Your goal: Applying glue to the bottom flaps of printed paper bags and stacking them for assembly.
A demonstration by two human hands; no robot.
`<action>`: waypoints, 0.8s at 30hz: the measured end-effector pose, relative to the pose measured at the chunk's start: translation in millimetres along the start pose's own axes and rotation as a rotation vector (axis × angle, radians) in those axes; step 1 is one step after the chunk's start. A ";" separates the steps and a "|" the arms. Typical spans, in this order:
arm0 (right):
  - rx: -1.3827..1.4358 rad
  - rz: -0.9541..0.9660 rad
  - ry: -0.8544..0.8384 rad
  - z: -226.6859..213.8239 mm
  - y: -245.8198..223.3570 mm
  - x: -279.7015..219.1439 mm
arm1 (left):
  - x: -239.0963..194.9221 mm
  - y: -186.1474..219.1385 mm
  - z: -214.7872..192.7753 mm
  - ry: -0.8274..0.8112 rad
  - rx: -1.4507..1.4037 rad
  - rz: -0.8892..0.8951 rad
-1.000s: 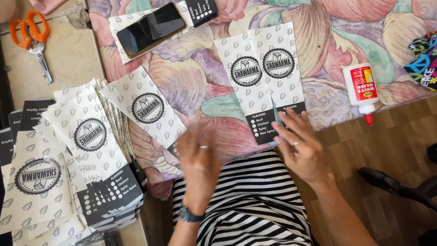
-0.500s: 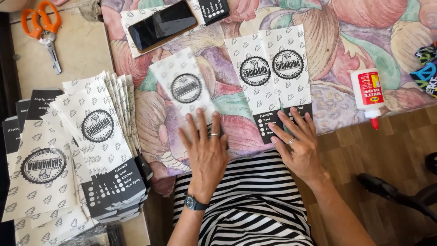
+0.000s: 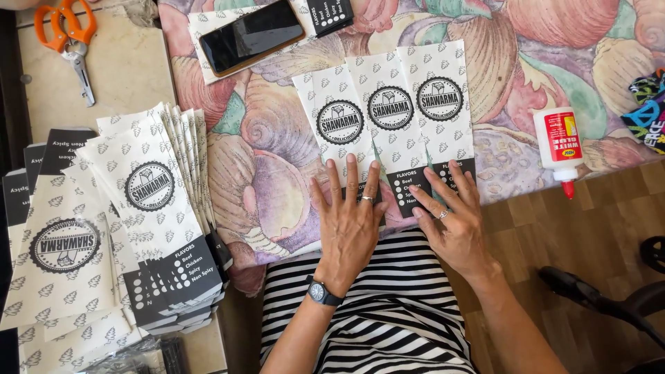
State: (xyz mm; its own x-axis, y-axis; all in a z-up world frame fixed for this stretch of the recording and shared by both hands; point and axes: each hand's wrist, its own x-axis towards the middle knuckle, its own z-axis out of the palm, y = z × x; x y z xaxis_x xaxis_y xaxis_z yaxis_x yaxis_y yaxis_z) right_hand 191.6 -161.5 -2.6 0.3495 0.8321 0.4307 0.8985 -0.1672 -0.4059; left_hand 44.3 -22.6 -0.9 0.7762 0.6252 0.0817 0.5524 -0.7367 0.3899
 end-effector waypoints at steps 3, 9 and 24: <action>0.006 0.000 -0.007 -1.4 -0.9 0.4 | -3.9 -6.8 -0.4 0.047 -0.098 0.043; 0.003 -0.038 0.013 0.0 -0.7 -1.4 | -38.9 -21.7 -21.9 0.394 -0.291 0.251; -0.021 0.045 0.002 -45.2 68.6 -13.2 | -7.7 22.3 7.0 0.348 -0.328 0.356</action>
State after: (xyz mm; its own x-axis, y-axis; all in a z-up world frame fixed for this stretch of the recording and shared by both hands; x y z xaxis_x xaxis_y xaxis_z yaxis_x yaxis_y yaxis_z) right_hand 260.7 -207.8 0.3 0.3903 0.8224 0.4138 0.8872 -0.2158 -0.4078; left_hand 52.7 -45.7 0.7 0.7208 0.4427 0.5333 0.1105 -0.8330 0.5422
